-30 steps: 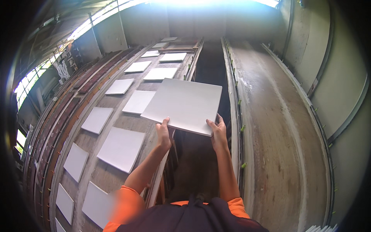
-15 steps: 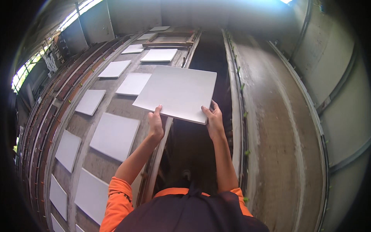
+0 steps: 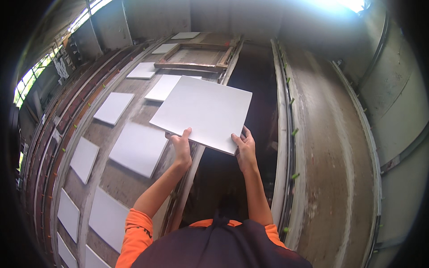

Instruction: The person repeatedly picks up white square tiles from a stack and places them into a wooden frame on a conveyor belt. The person aligns the tiles within the frame and then moves the frame along the belt to the next position. This process is repeated continuously throughout the video.

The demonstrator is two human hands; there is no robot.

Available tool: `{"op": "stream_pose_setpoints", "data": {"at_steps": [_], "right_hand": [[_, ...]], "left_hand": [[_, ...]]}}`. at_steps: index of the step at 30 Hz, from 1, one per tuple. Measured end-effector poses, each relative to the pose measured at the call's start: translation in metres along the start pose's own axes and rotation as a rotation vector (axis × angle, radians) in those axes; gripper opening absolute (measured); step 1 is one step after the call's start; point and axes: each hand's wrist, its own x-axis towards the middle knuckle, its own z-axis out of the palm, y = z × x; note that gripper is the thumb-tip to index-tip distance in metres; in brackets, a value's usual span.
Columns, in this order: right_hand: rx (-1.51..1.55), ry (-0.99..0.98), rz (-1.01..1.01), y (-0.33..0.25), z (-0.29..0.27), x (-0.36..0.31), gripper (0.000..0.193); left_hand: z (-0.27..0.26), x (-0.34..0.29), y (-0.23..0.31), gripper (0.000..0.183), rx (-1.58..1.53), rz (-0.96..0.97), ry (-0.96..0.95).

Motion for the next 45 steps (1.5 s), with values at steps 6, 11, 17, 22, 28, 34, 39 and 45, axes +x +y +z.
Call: {"op": "stream_pose_setpoints", "data": {"at_steps": [6, 11, 17, 22, 28, 34, 39, 45], "right_hand": [[0.007, -0.036, 0.018, -0.028, -0.031, 0.132, 0.06], [0.021, -0.056, 0.044, -0.047, -0.042, 0.227, 0.06], [0.064, -0.093, 0.052, -0.039, -0.038, 0.346, 0.058], [0.003, -0.195, 0.085, -0.027, -0.03, 0.465, 0.067], [-0.091, -0.294, 0.134, -0.021, 0.012, 0.585, 0.079], [-0.104, -0.376, 0.05, -0.016, 0.032, 0.747, 0.063], [-0.414, -0.63, 0.021, -0.003, 0.064, 0.861, 0.055], [-0.959, -1.043, 0.015, 0.045, 0.115, 0.936, 0.05]], "left_hand": [[0.077, 0.104, -0.043, 0.073, -0.015, -0.071, -0.032], [0.143, 0.17, -0.06, 0.06, 0.015, 0.01, 0.087], [0.187, 0.271, -0.084, 0.048, 0.049, 0.074, 0.171], [0.215, 0.364, -0.105, 0.046, -0.016, 0.128, 0.235], [0.242, 0.458, -0.096, 0.073, -0.026, 0.168, 0.44], [0.236, 0.544, -0.094, 0.076, 0.155, 0.106, 0.533], [0.235, 0.602, -0.094, 0.076, 0.179, 0.265, 0.635], [0.226, 0.643, -0.089, 0.068, 0.28, 0.143, 0.712]]}}
